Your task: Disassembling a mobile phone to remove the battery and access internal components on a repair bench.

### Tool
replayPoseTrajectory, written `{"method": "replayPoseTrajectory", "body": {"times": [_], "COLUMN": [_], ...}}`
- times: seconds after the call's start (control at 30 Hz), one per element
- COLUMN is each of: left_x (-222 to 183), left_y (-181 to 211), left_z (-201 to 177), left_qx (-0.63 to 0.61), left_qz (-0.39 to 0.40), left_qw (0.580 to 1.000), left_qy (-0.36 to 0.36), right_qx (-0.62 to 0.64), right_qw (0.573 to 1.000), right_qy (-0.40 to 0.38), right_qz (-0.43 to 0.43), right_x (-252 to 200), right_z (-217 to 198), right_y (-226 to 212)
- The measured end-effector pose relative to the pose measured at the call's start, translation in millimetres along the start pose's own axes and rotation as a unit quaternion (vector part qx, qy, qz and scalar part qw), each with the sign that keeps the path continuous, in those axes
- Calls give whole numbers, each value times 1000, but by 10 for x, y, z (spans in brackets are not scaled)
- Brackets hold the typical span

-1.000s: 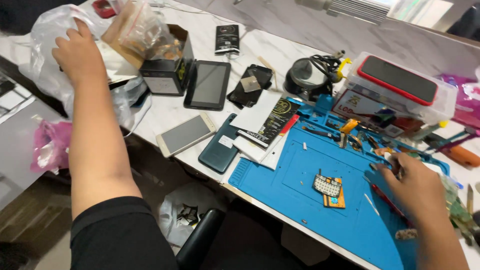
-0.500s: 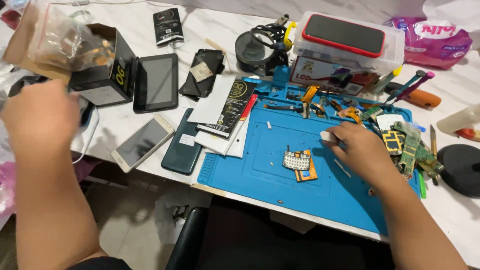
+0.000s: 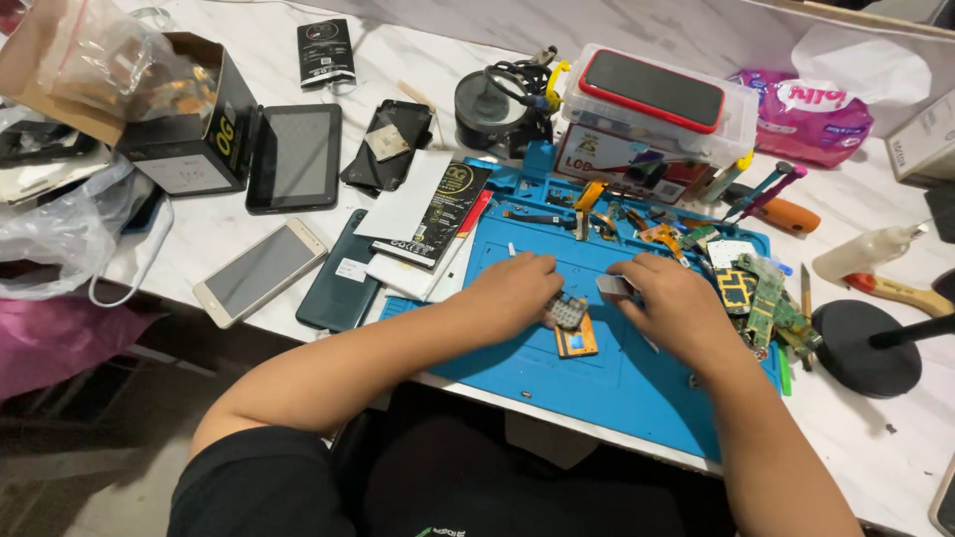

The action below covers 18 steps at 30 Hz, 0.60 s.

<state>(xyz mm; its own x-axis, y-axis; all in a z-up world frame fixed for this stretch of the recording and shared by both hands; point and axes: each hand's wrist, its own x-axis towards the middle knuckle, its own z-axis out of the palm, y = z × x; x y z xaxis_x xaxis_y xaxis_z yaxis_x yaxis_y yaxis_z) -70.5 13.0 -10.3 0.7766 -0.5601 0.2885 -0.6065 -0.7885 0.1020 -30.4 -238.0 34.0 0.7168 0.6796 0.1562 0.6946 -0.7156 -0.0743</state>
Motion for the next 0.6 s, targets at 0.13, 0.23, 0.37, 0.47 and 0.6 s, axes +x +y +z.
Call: {"method": "replayPoseTrajectory", "body": {"times": [0.13,0.23,0.37,0.47,0.6], "left_x": [49,66,109,81,24], "left_y": [-131,-122,-127,-130,-96], "left_z": [-129,-278,-324,-239,-198], "left_qx": [-113,-149,-119,-25,10], "left_qz": [-16,-27,-6,39,73], "left_qw": [989,980,983,997,997], "left_qy": [-96,-132,-140,-67,-25], "right_qx": [17,21,25,23,16], "right_qw": [1000,1000,999,998,997], "right_qy": [2,11,36,50,80], "right_qz": [9,1,-6,-3,8], "right_x": [-25,-27,-50,-55,-94], "right_z": [-100,-67,-127,-69,-155], "right_y": [-39,-41,-91,-3,102]}}
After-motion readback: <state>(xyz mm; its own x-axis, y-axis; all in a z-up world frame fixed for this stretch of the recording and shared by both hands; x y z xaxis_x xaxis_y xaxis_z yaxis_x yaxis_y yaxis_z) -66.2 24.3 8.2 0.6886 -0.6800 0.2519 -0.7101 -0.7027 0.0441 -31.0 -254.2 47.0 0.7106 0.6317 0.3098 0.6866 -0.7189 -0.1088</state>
